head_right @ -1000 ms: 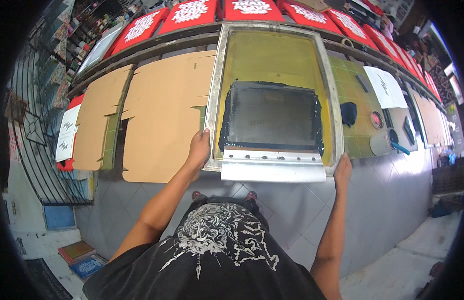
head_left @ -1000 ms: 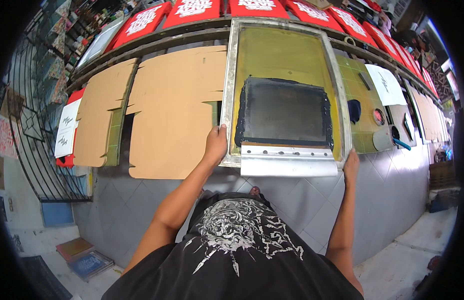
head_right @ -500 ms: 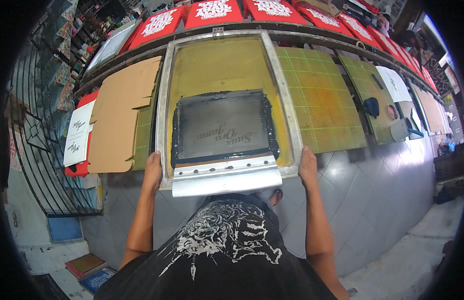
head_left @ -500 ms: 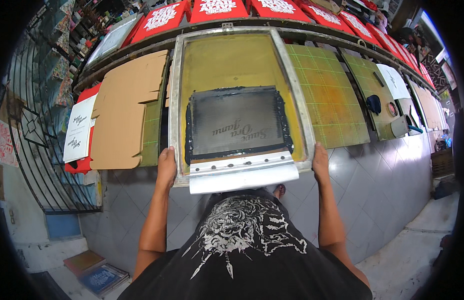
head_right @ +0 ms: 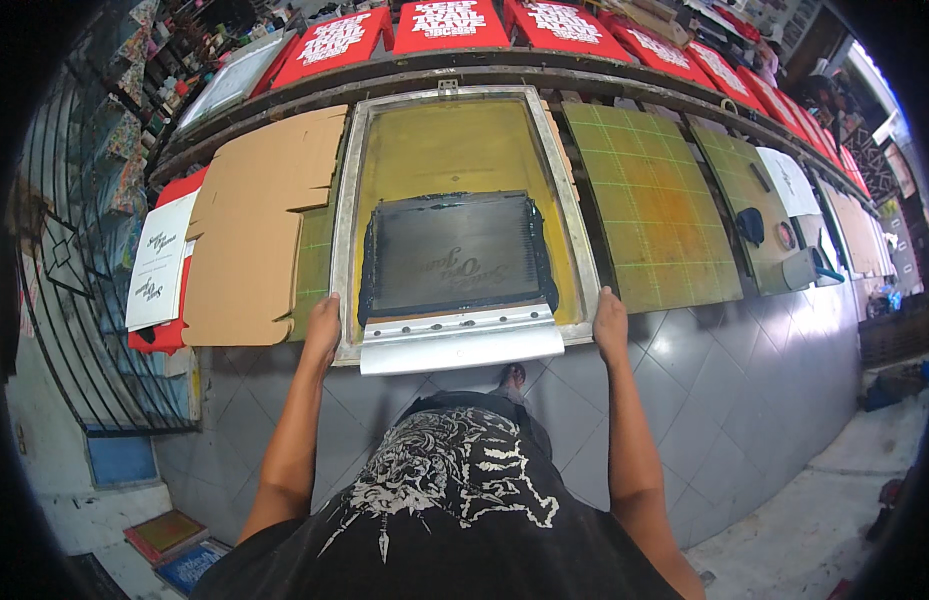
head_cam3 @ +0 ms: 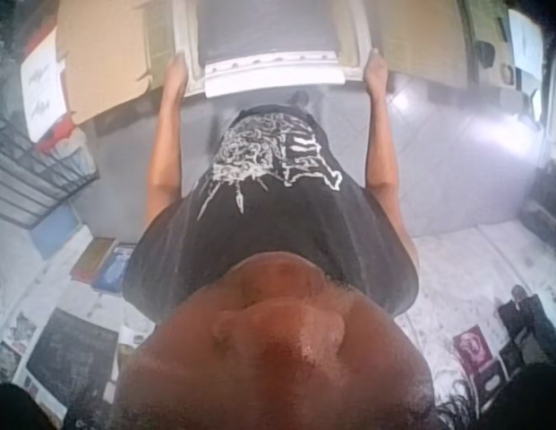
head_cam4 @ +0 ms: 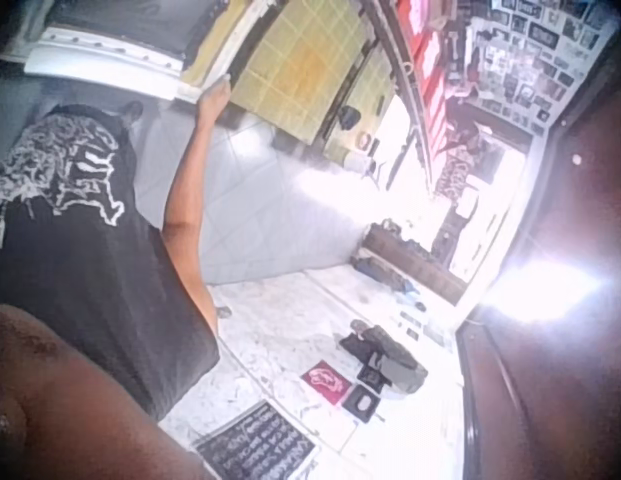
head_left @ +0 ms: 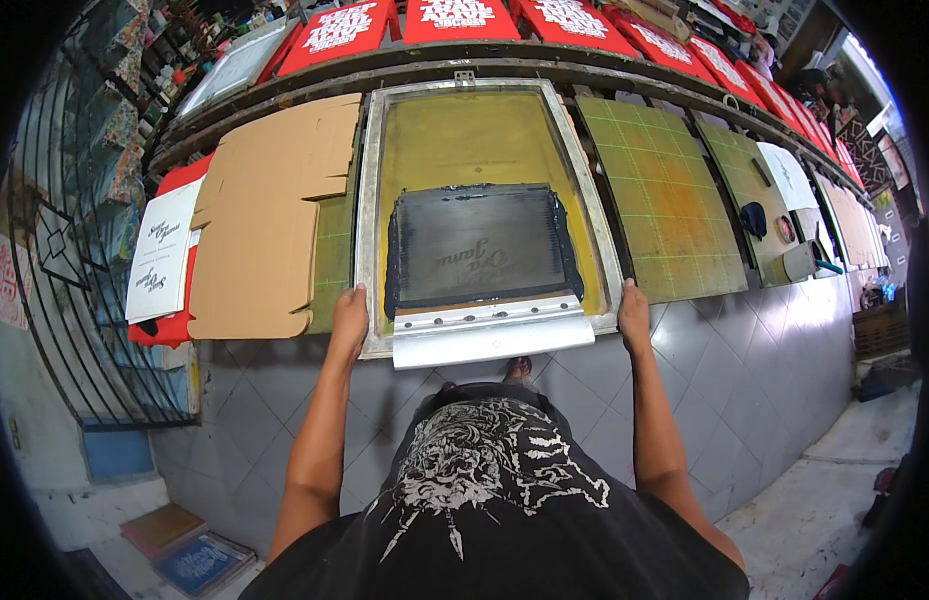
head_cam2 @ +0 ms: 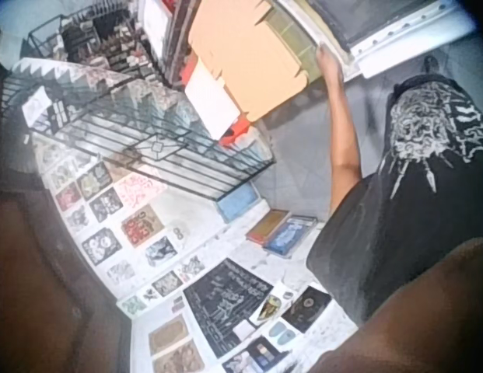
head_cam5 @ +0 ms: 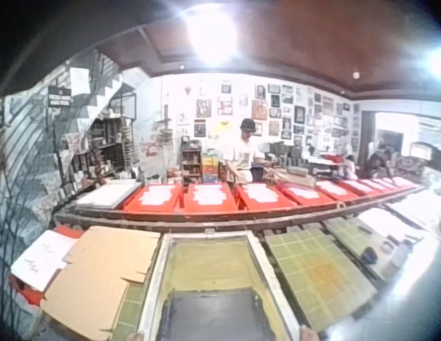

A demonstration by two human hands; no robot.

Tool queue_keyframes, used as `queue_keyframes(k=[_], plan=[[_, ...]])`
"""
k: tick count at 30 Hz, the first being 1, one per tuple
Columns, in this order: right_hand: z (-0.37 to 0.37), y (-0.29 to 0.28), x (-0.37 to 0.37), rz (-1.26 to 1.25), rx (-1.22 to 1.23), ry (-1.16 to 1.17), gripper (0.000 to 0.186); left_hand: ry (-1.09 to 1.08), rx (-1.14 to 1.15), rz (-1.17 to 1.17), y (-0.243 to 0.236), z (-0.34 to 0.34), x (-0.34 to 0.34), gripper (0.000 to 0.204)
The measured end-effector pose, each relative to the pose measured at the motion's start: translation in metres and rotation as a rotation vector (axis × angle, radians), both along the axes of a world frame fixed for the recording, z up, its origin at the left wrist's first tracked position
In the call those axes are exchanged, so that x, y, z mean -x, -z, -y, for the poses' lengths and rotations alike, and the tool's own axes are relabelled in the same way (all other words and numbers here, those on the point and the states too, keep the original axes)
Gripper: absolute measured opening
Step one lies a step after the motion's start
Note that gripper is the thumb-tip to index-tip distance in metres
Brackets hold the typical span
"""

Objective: The person picks up a cardboard sheet, aligns it, and then uses a squeegee to apply ink through a screen onto the cardboard before lifting the printed cardboard to show the design.

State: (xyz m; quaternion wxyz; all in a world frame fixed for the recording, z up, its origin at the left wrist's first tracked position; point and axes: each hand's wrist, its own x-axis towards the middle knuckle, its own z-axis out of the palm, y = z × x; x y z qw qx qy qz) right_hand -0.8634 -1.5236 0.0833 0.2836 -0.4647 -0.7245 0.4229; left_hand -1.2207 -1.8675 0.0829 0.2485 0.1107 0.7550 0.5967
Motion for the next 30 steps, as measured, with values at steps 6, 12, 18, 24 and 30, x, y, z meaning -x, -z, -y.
queue_keyframes(k=[6, 12, 18, 24, 30], plan=[[-0.006, 0.001, 0.0, -0.031, -0.012, 0.002, 0.048, 0.005, 0.088, -0.035, 0.001, -0.01, 0.002, 0.04], [-0.013, 0.013, -0.003, -0.07, 0.001, 0.009, 0.049, -0.003, 0.099, -0.09, 0.008, -0.014, 0.0, 0.041], [-0.011, 0.012, -0.003, -0.01, -0.004, 0.025, 0.048, -0.004, 0.193, -0.11, -0.002, -0.018, -0.003, 0.045], [-0.007, 0.004, 0.001, 0.076, -0.037, 0.038, 0.05, 0.027, 0.231, -0.137, 0.013, -0.015, 0.003, 0.051], [-0.009, 0.02, 0.004, 0.127, -0.015, 0.052, 0.053, 0.058, 0.287, -0.128, 0.046, -0.015, 0.012, 0.056]])
